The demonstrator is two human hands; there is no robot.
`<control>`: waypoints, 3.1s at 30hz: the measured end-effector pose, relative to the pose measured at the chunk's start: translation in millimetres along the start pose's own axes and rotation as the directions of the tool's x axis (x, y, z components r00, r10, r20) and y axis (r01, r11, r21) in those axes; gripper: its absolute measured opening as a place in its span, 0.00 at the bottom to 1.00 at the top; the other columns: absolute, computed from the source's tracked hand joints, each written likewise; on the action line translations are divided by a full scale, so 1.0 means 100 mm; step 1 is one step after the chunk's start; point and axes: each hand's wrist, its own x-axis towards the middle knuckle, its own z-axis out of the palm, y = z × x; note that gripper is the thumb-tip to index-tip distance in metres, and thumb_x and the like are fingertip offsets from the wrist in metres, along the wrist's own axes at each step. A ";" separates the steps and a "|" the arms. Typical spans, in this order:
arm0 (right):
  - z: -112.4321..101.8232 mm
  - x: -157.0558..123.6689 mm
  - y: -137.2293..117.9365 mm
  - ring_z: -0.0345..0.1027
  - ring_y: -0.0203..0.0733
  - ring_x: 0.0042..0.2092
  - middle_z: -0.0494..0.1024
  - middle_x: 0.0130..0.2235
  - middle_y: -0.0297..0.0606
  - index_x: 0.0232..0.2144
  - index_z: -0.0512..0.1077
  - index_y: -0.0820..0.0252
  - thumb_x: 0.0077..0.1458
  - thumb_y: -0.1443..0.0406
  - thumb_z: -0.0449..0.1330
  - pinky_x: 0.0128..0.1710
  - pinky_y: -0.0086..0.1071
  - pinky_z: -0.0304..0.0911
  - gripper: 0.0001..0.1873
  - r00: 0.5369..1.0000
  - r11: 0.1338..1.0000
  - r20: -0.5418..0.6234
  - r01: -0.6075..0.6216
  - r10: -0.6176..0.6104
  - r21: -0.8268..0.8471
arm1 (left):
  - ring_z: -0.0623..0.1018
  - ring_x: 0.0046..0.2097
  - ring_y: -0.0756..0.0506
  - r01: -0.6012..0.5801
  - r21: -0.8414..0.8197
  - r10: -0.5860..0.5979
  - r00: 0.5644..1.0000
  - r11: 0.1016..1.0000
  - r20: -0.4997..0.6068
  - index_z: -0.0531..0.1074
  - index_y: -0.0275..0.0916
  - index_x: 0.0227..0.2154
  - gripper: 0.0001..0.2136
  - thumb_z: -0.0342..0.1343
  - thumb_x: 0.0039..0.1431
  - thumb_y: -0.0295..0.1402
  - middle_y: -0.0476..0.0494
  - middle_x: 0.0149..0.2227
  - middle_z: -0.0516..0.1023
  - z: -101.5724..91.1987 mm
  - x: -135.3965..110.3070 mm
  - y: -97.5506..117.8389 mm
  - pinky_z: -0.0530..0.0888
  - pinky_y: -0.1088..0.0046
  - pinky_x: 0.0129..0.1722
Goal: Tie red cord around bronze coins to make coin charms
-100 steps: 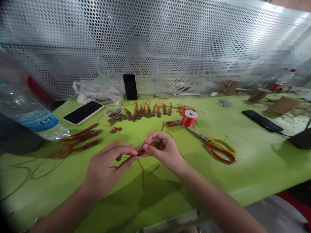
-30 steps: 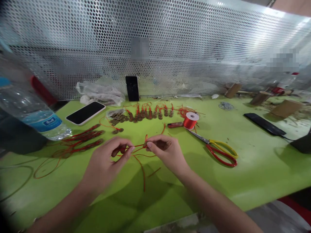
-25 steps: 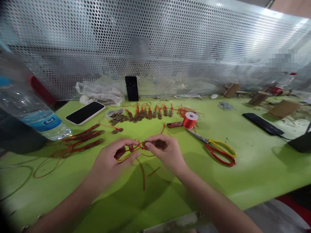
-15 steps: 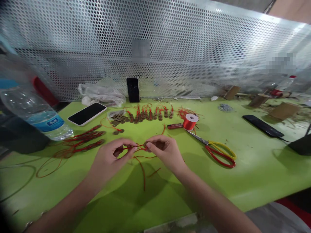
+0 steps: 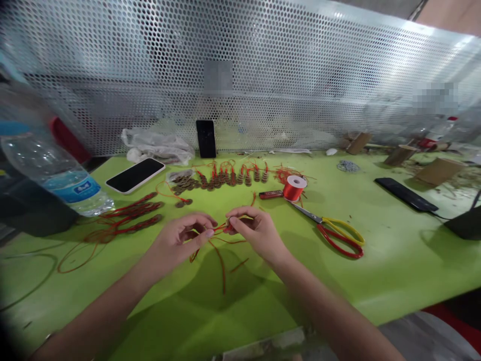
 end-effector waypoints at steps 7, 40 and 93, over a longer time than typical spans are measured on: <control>0.03 0.03 0.02 0.74 0.35 0.28 0.77 0.26 0.34 0.30 0.73 0.62 0.42 0.58 0.67 0.33 0.29 0.72 0.14 0.999 1.000 -0.043 -0.024 0.024 -0.008 | 0.66 0.26 0.51 0.015 -0.200 -0.004 0.998 0.980 0.055 0.66 0.38 0.22 0.09 0.55 0.52 0.37 0.51 0.23 0.65 0.00 0.04 0.00 0.63 0.75 0.27; 0.01 0.16 0.01 0.72 0.37 0.30 0.78 0.31 0.38 0.33 0.76 0.58 0.51 0.62 0.59 0.33 0.31 0.70 0.09 0.936 0.766 0.138 0.346 -0.325 -0.542 | 0.71 0.27 0.51 -0.108 -0.043 0.079 0.899 0.993 -0.432 0.71 0.38 0.26 0.11 0.60 0.51 0.42 0.50 0.26 0.72 -0.66 0.05 0.01 0.67 0.77 0.26; 0.41 -0.03 -0.24 0.72 0.36 0.34 0.78 0.32 0.38 0.30 0.72 0.60 0.55 0.72 0.57 0.36 0.28 0.67 0.05 0.576 0.200 0.378 0.701 -0.725 -0.685 | 0.73 0.35 0.49 -0.393 0.705 0.653 0.746 0.591 -0.133 0.67 0.38 0.31 0.08 0.54 0.49 0.20 0.49 0.31 0.73 -0.22 -0.11 0.11 0.70 0.73 0.37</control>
